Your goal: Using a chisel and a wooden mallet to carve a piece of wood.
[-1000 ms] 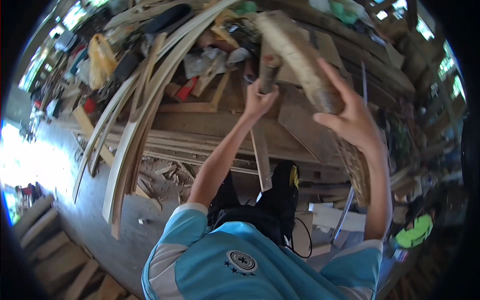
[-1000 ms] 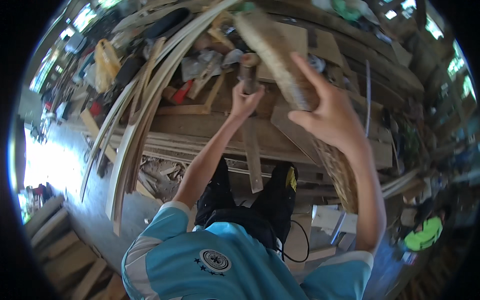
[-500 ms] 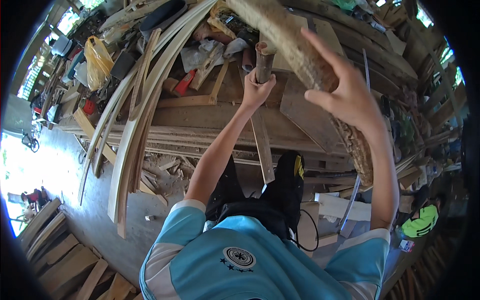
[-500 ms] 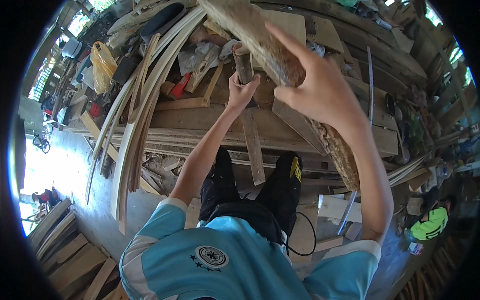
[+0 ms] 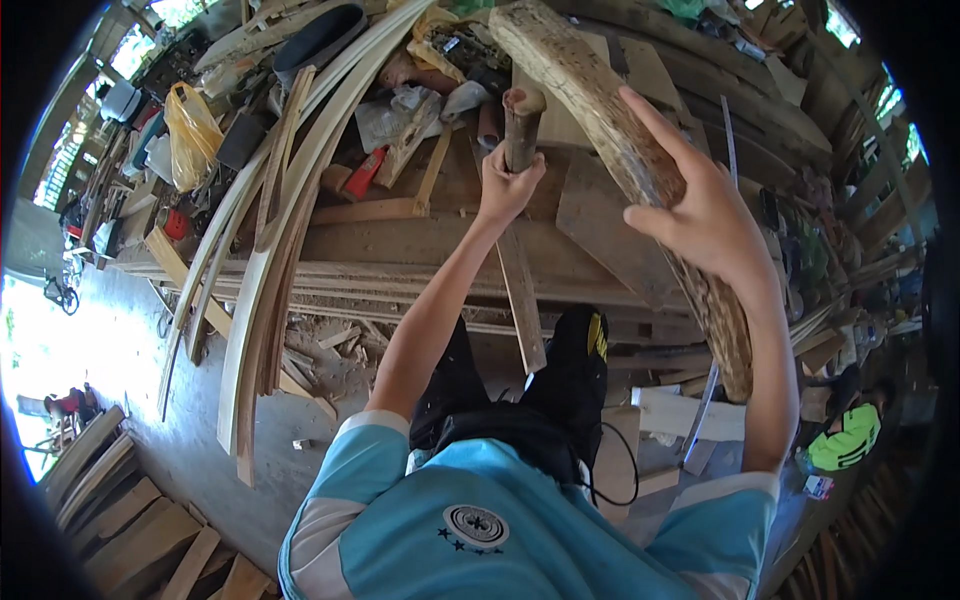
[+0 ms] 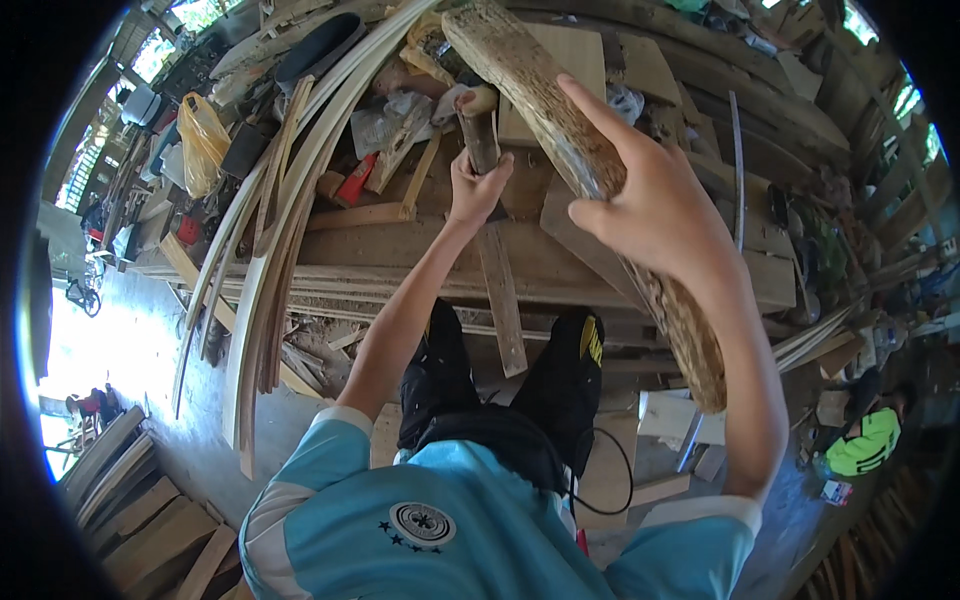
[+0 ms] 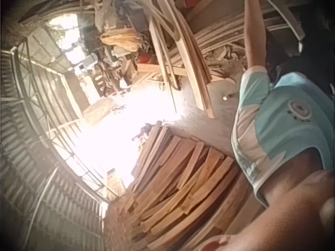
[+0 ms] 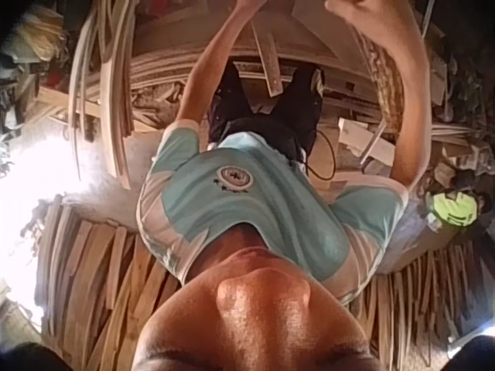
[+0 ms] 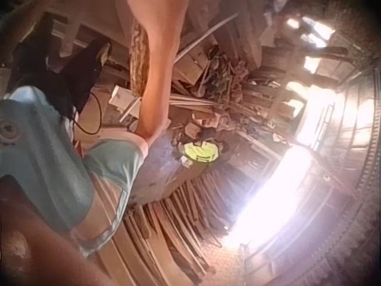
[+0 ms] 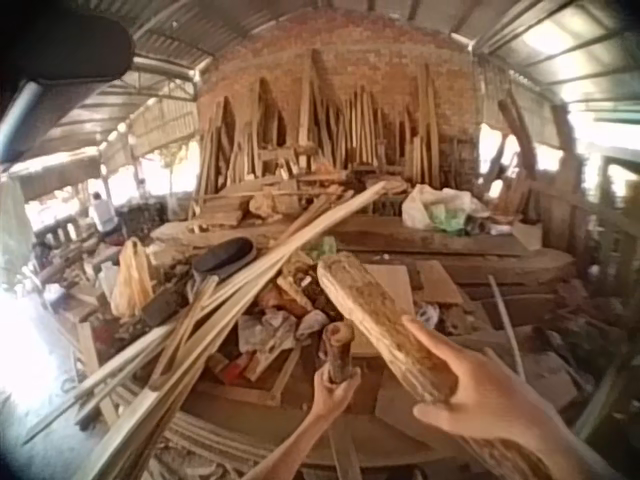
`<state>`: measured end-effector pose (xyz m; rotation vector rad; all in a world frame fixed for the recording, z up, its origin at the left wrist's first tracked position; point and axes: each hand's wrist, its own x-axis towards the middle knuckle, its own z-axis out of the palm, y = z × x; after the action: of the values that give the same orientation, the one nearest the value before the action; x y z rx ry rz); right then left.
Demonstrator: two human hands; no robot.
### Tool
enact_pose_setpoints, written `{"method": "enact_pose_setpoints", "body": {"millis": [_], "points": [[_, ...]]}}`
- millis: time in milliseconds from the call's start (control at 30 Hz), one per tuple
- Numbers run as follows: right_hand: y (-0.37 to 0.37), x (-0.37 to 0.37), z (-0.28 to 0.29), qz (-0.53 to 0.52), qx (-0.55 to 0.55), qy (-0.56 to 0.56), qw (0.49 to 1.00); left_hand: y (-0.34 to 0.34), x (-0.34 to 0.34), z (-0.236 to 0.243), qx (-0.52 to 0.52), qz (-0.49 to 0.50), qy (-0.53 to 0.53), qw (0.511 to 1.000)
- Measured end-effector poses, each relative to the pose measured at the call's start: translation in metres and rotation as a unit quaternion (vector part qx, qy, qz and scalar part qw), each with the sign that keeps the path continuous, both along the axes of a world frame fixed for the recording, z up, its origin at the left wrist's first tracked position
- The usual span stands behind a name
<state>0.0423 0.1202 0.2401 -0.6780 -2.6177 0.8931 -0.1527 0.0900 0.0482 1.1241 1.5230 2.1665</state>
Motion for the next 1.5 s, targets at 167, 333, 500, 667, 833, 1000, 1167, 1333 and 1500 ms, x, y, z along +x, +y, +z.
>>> {"method": "enact_pose_setpoints", "body": {"millis": [167,333,500,667,833,1000,1167,1333,1500], "points": [[-0.013,0.007,0.044,0.066,0.191,0.191,0.960,-0.001,-0.001,0.002,0.002,-0.008,-0.005,1.000],[-0.027,-0.002,0.019,-0.016,-0.018,-0.034,0.999,-0.001,-0.002,0.002,0.000,0.000,0.006,1.000],[0.014,0.021,-0.048,-0.015,0.085,0.067,0.994,0.004,-0.005,-0.005,0.013,-0.019,-0.007,1.000],[0.063,0.047,-0.143,-0.121,0.071,-0.003,0.990,0.005,0.000,0.005,0.009,-0.021,0.006,1.000],[0.073,0.027,-0.168,-0.193,0.113,-0.110,0.968,-0.005,-0.004,0.000,-0.011,-0.023,-0.026,0.999],[0.084,0.018,-0.192,-0.237,0.057,-0.168,0.955,-0.005,0.003,0.008,-0.005,-0.029,-0.036,0.999],[0.067,0.019,-0.198,-0.267,0.303,-0.073,0.912,-0.016,-0.002,0.003,0.027,0.020,-0.094,0.995],[-0.017,0.011,-0.203,-0.093,-0.188,-0.035,0.977,-0.051,-0.027,0.003,0.197,0.061,-0.363,0.908],[-0.095,-0.023,-0.250,-0.122,-0.684,0.061,0.716,-0.083,-0.045,-0.022,0.263,0.047,-0.370,0.890]]}}
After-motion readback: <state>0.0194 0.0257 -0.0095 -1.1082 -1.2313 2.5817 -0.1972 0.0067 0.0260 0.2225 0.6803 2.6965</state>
